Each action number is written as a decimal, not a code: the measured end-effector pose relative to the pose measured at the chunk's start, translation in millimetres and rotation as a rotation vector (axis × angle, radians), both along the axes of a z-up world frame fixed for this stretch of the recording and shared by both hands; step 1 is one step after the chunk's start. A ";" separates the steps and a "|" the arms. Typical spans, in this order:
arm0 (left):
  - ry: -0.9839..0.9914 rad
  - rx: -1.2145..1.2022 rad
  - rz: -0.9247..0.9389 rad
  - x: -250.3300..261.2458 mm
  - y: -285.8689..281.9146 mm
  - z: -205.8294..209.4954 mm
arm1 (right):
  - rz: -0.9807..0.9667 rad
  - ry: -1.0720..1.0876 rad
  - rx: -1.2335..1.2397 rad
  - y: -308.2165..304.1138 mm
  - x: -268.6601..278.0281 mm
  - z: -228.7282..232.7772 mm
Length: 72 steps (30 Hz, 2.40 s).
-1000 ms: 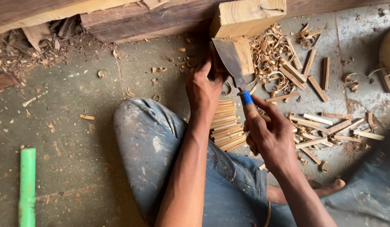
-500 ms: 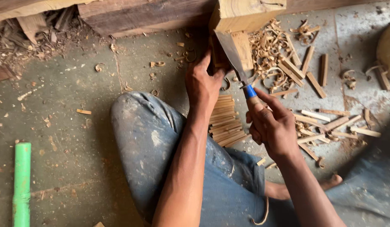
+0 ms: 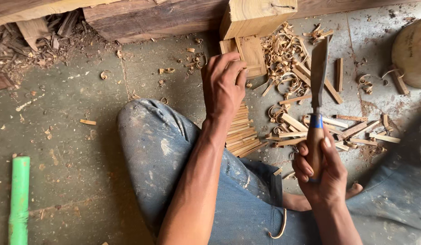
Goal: The person sits on the floor and uses a hand scraper to shave thin strips from a wooden block. They gather the strips into a small pile while handling the wood by hand.
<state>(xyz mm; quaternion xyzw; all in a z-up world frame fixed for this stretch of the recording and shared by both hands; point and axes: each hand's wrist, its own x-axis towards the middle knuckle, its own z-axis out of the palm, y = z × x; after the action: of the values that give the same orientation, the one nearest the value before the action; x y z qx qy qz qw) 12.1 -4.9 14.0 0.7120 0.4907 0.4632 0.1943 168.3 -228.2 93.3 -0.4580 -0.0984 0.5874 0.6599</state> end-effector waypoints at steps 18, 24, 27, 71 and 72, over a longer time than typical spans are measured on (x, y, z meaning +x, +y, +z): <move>0.239 0.031 -0.018 -2.8 -8.1 0.5 | 0.010 -0.100 -0.122 -12.0 -6.7 3.1; 0.183 -0.050 -0.037 0.1 -0.4 -16.2 | 0.013 -0.152 -0.191 -9.9 -13.6 6.2; 0.158 -0.113 -0.039 0.5 1.1 -16.3 | 0.033 -0.177 -0.214 -8.5 -17.2 9.2; 0.228 -0.236 0.133 -7.3 -8.0 -7.6 | 0.290 -0.746 -0.405 10.4 -68.9 22.1; 0.232 -0.238 0.135 -7.2 -8.1 -6.8 | 0.292 -0.758 -0.412 10.0 -68.8 21.2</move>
<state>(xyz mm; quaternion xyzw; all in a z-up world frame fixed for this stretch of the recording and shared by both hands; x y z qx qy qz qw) 4.9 -13.0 7.2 0.6981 0.6077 0.3286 0.1878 99.5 -218.3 114.6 -0.7437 -0.2775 0.4726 0.3828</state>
